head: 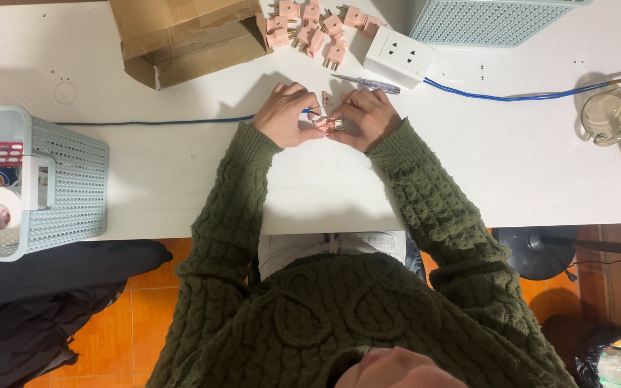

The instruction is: The person wires an electrical plug by unscrewing the housing, inserting the wires into the internal terminals, and tightening the screws with a screwdriver.

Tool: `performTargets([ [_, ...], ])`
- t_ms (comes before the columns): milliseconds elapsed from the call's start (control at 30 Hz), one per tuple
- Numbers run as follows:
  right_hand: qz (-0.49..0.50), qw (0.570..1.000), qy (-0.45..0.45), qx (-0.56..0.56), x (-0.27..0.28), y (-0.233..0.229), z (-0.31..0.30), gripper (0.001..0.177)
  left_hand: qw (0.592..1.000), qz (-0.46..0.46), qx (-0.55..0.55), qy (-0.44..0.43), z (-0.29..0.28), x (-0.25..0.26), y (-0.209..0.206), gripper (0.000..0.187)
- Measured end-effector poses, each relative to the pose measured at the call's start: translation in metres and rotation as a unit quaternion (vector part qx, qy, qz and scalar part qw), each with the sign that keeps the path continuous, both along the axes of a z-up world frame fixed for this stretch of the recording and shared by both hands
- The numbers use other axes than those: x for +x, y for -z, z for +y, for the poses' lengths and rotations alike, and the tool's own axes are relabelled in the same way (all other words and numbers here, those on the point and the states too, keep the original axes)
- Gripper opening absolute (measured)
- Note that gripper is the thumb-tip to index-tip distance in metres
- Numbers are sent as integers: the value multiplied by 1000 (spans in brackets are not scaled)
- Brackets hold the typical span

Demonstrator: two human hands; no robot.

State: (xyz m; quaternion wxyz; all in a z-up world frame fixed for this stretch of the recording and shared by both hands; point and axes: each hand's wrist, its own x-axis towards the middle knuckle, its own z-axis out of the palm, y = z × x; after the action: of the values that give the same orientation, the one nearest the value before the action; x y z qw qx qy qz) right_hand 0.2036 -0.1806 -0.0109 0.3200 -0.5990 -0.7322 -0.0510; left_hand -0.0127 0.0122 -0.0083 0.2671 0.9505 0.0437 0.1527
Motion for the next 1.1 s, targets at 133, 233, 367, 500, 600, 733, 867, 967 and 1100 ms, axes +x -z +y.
performTargets([
  [133,4,1000,-8,-3,3,-1,0,50,1000,20,22,-2,0,5,9,45],
  [233,12,1000,-4,-6,4,-6,-1,49,999,14,36,-2,2,5,16,44],
  [367,8,1000,7,-12,7,-6,-1,37,999,14,32,3,0,6,12,41],
  [500,-9,1000,15,-2,16,16,4,31,999,8,52,-2,2,5,18,43],
  [600,-14,1000,8,1,20,18,6,28,999,12,47,-2,3,6,18,42],
  [733,-29,1000,-8,3,22,16,5,24,999,17,44,0,2,6,16,41],
  [867,-48,999,9,-21,19,7,3,14,988,146,13,-38,-9,6,-10,40],
  [967,-82,995,-24,48,38,36,9,21,998,40,42,6,1,5,8,47],
  [1100,-74,997,-18,20,35,31,5,19,998,45,49,5,2,4,13,47],
])
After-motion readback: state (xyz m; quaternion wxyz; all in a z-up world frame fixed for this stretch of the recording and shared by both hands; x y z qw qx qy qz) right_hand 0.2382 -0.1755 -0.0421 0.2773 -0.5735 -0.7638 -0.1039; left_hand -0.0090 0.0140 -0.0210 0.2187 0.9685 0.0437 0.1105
